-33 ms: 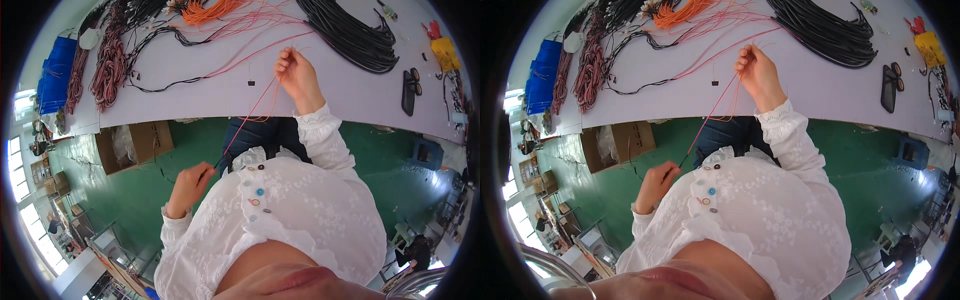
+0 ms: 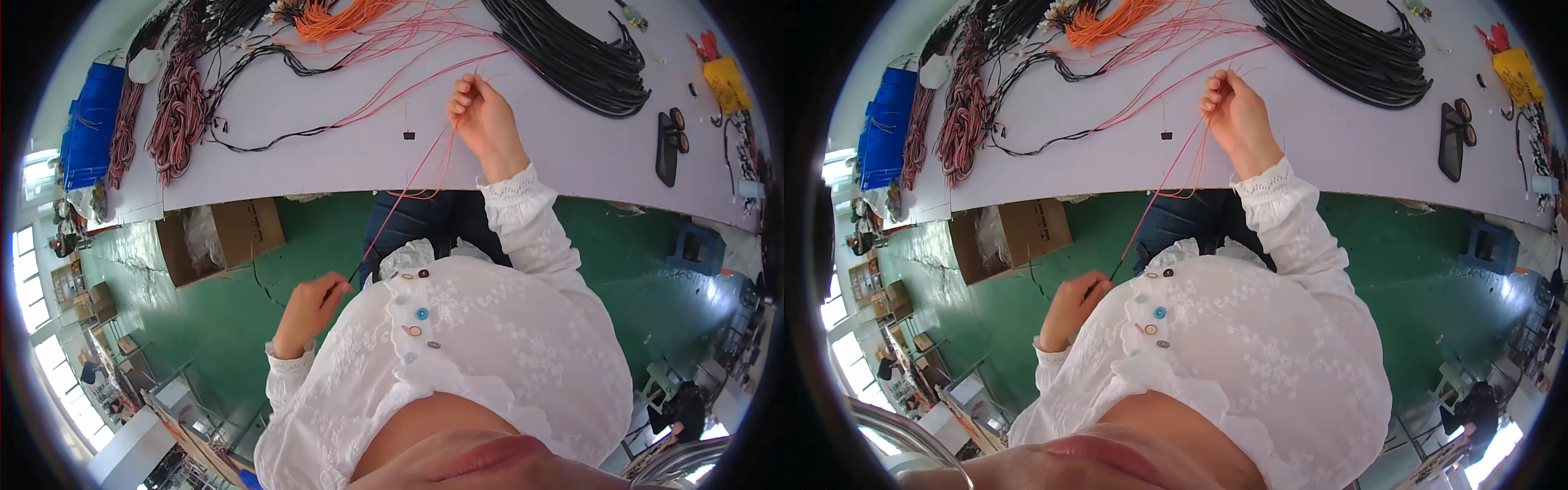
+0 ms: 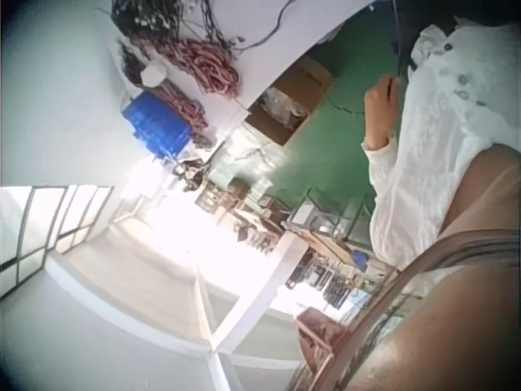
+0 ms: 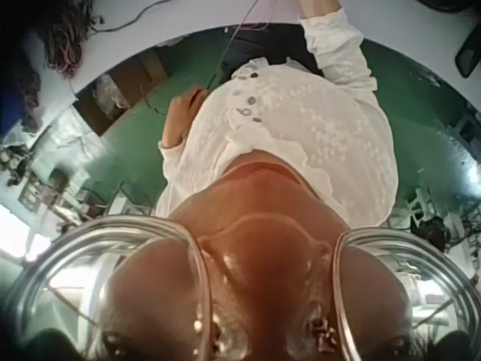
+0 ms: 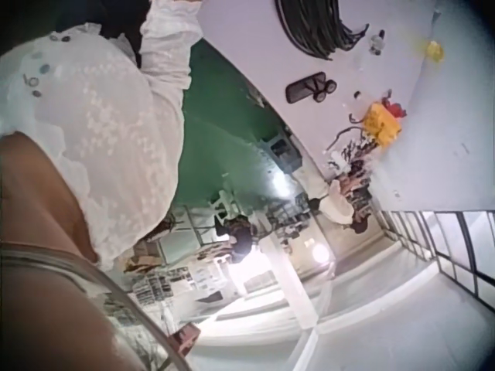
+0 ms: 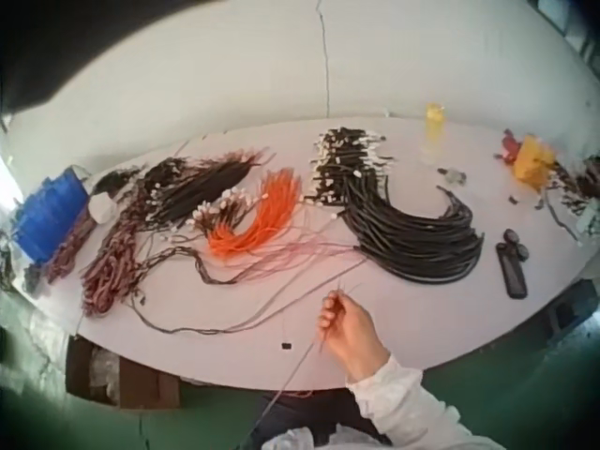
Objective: Manually assemble electronic cable harnesses by inserting wires into connectors and sliding protective sleeves over them.
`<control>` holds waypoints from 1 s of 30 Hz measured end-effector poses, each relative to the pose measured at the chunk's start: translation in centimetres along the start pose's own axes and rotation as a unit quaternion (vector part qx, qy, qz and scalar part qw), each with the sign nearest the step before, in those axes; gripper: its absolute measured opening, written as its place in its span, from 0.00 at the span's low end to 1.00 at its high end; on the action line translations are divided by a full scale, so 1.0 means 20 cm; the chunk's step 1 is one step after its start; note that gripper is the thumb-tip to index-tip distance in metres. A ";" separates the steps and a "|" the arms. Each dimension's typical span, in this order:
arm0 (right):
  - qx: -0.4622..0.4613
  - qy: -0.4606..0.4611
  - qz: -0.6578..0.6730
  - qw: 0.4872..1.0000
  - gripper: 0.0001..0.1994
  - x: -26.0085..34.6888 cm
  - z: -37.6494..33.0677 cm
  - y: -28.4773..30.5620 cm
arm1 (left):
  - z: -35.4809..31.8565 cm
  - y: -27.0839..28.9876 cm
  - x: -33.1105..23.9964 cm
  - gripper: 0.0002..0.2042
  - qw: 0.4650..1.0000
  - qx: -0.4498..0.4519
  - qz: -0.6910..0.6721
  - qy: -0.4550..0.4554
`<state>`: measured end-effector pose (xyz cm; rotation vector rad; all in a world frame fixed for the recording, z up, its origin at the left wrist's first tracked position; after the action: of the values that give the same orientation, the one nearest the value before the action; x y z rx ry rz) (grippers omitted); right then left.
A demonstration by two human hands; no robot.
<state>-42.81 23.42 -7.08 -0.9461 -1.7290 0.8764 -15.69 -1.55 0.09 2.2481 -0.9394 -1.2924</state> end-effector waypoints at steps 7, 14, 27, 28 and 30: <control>0.173 0.087 -0.146 0.970 0.14 0.08 -0.26 -0.28 | 0.18 -0.04 0.07 0.06 0.987 -0.125 0.000 -0.104; 0.318 0.146 -0.416 0.839 0.16 0.04 -0.58 -0.40 | 0.51 0.22 -0.83 0.10 0.917 -0.151 -0.179 -0.323; 0.343 0.002 -0.487 0.803 0.19 0.04 -0.60 -0.30 | 0.68 0.08 -0.83 0.08 0.887 0.083 -0.407 -0.201; 0.343 0.001 -0.485 0.804 0.19 0.03 -0.60 -0.31 | 0.68 0.07 -0.83 0.08 0.877 0.084 -0.435 -0.183; 0.334 -0.007 -0.494 0.803 0.18 0.03 -0.60 -0.30 | 0.70 0.06 -0.82 0.08 0.867 0.087 -0.461 -0.165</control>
<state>-32.98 23.01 2.03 0.4457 -1.4417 0.6574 -33.96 9.26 3.76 2.7917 0.0276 -2.0881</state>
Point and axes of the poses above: each hand's wrist, its own z-axis towards the middle knuckle, its own y-axis out of the back of the hand, x = y × z, the point moved 6 cm from there along z, towards the middle knuckle, and after that the axes turned 10 degrees about y, right-handed, at the moved point
